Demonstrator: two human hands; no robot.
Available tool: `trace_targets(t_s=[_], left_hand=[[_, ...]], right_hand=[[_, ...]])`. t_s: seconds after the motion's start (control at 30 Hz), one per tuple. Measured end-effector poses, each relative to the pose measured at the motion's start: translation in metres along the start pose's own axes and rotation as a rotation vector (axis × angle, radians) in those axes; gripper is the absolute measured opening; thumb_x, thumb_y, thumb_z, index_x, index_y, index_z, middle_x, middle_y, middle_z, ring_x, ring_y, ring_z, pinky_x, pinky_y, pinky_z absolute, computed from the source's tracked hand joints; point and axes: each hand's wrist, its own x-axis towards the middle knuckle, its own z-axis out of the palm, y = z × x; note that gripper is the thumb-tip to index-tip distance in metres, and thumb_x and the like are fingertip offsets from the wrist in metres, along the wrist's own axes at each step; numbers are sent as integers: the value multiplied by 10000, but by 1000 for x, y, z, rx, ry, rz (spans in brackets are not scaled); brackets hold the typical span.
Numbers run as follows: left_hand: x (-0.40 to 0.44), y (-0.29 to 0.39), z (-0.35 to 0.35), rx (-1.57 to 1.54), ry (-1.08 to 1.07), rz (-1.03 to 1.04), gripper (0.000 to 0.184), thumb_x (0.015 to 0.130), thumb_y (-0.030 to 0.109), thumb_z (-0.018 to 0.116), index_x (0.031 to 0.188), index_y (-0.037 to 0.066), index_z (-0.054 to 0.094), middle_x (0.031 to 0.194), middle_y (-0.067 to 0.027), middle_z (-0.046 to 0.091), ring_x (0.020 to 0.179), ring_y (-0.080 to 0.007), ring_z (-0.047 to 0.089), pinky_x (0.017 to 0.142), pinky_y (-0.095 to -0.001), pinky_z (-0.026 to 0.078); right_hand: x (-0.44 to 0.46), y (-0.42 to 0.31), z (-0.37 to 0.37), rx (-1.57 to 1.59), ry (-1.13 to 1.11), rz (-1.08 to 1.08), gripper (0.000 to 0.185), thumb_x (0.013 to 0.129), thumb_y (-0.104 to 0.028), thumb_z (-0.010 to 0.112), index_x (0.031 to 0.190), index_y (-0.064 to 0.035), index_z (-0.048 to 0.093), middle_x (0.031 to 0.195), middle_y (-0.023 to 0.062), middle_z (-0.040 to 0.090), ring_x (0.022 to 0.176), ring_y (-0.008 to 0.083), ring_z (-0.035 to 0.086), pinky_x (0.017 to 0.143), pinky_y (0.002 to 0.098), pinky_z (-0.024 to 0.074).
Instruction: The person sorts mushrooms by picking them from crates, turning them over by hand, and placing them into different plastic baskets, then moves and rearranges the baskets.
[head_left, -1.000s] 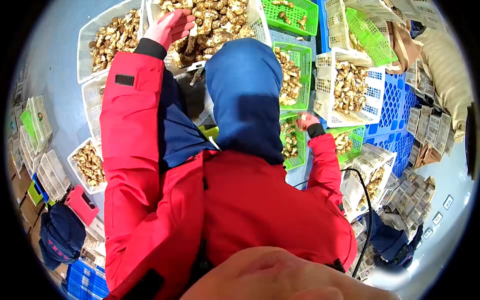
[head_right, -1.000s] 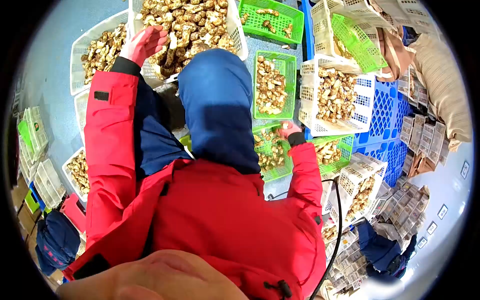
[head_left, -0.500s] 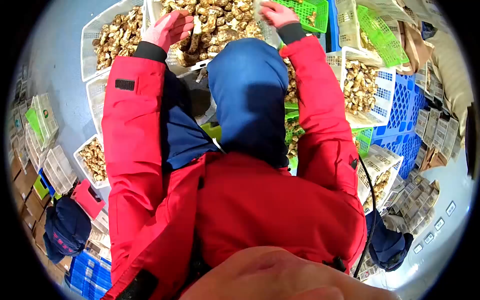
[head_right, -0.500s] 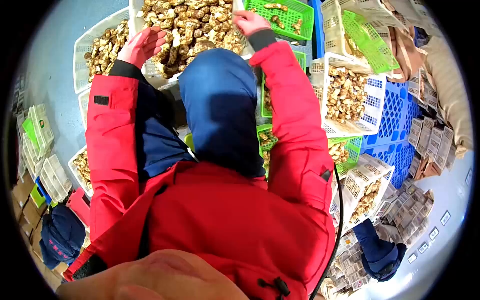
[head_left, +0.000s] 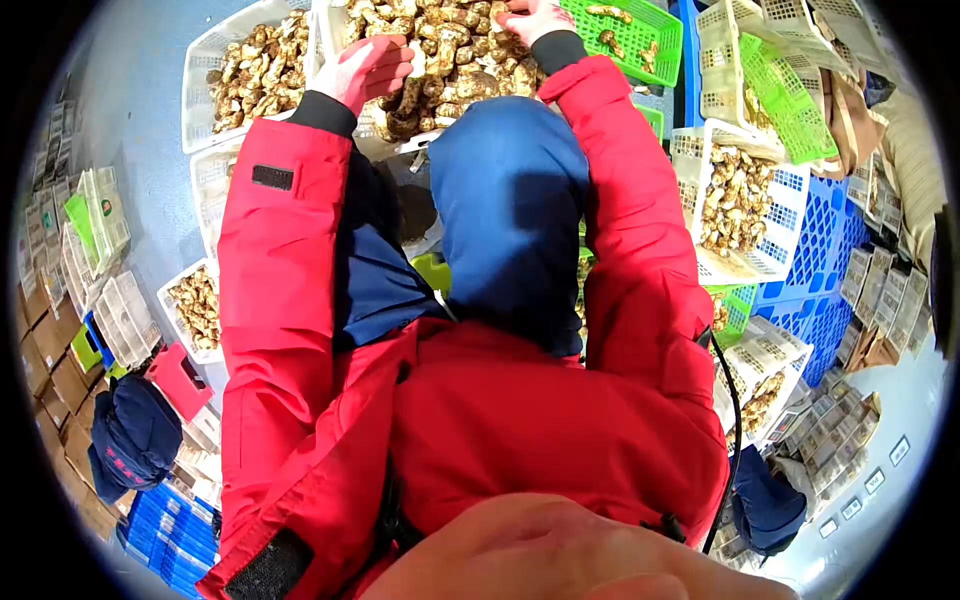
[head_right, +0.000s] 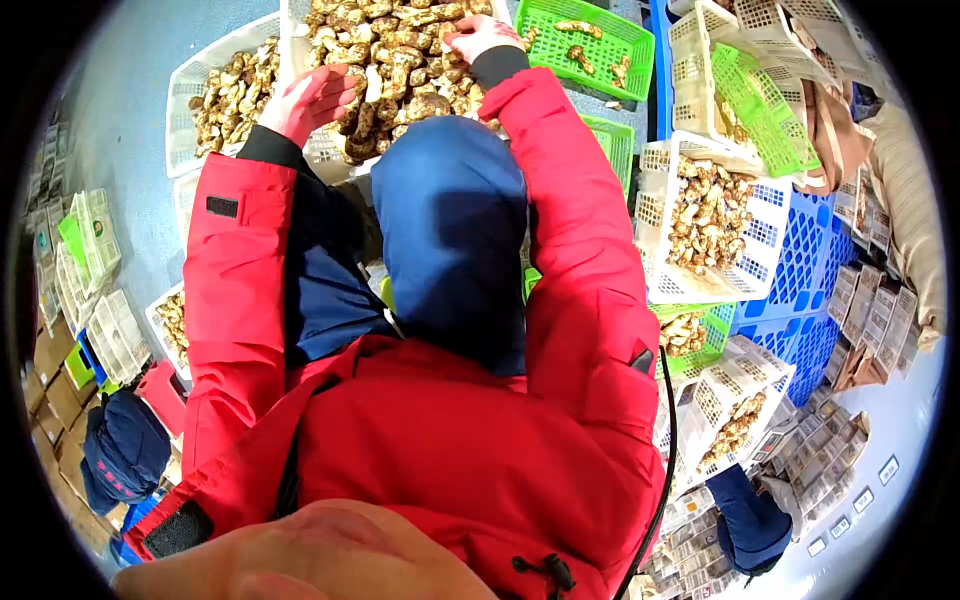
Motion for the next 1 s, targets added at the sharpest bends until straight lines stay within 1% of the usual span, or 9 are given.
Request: trace_targets(t_s=[0.13, 0.2, 0.27, 0.3, 0.57, 0.7, 0.8, 0.9, 1.0], left_hand=[[2, -3, 1, 10, 21, -4, 408, 836, 373, 490, 1092, 56, 487, 1021, -86, 567, 899, -166, 562, 744, -274, 455], [4, -4, -3, -44, -1, -9, 381, 842, 351, 485, 1084, 57, 495, 1011, -92, 571, 894, -173, 566, 736, -277, 458], [0, 0, 4, -21, 7, 5, 362, 846, 335, 482, 1077, 57, 505, 1006, -95, 574, 878, -179, 572, 726, -277, 462], [-3, 3, 7, 40, -1, -15, 436, 850, 395, 434, 1122, 56, 460, 1041, -67, 557, 905, -154, 543, 763, -280, 436], [-1, -2, 3, -3, 31, -19, 390, 844, 360, 471, 1089, 57, 493, 1008, -78, 575, 887, -169, 567, 739, -276, 454], [-3, 0, 2, -2, 26, 2, 422, 849, 386, 446, 1118, 61, 469, 1038, -70, 561, 924, -162, 548, 782, -284, 433], [-4, 0, 1, -36, -25, 38, 404, 841, 367, 478, 1099, 57, 490, 1030, -91, 566, 893, -176, 573, 726, -267, 466], [-11, 8, 8, -14, -38, 67, 432, 863, 380, 425, 1127, 40, 460, 1054, -82, 548, 955, -164, 535, 796, -272, 427], [-9, 6, 8, -34, -65, 87, 429, 862, 366, 434, 1130, 32, 457, 1049, -85, 552, 946, -158, 539, 794, -268, 431]], right_hand=[[-4, 20, 7, 1424, -269, 185, 407, 757, -94, 615, 1110, 19, 447, 992, 106, 544, 805, 189, 571, 703, 283, 506], [-3, 50, 32, 585, 75, -607, 323, 762, -76, 601, 1061, -27, 489, 952, 82, 543, 825, 216, 553, 746, 338, 493], [-23, 15, 5, 1824, -392, 6, 347, 813, -108, 532, 1133, -17, 436, 1074, 137, 510, 993, 247, 514, 859, 375, 425], [-26, 12, 4, 1938, -395, 127, 423, 813, -82, 515, 1197, -9, 353, 1089, 167, 501, 1053, 265, 478, 902, 383, 381], [-55, -12, -46, 1427, -358, -210, 522, 786, -82, 559, 1233, -17, 298, 1056, 152, 524, 960, 215, 541, 723, 257, 453], [-107, 60, -93, 894, -50, -190, 522, 796, -85, 517, 1248, 1, 270, 1106, 204, 495, 1002, 274, 509, 869, 363, 403], [-181, 140, -134, 1165, 371, 172, 508, 739, -9, 555, 1206, 18, 357, 1038, 198, 529, 940, 259, 552, 763, 337, 480], [-242, 273, -147, -37, 670, 660, 593, 677, -227, 659, 1173, 1, 428, 976, 191, 565, 815, 197, 566, 726, 299, 444], [-210, 247, -142, 236, 631, 377, 484, 714, -199, 608, 1132, 4, 472, 957, 142, 585, 798, 168, 562, 702, 280, 443]])
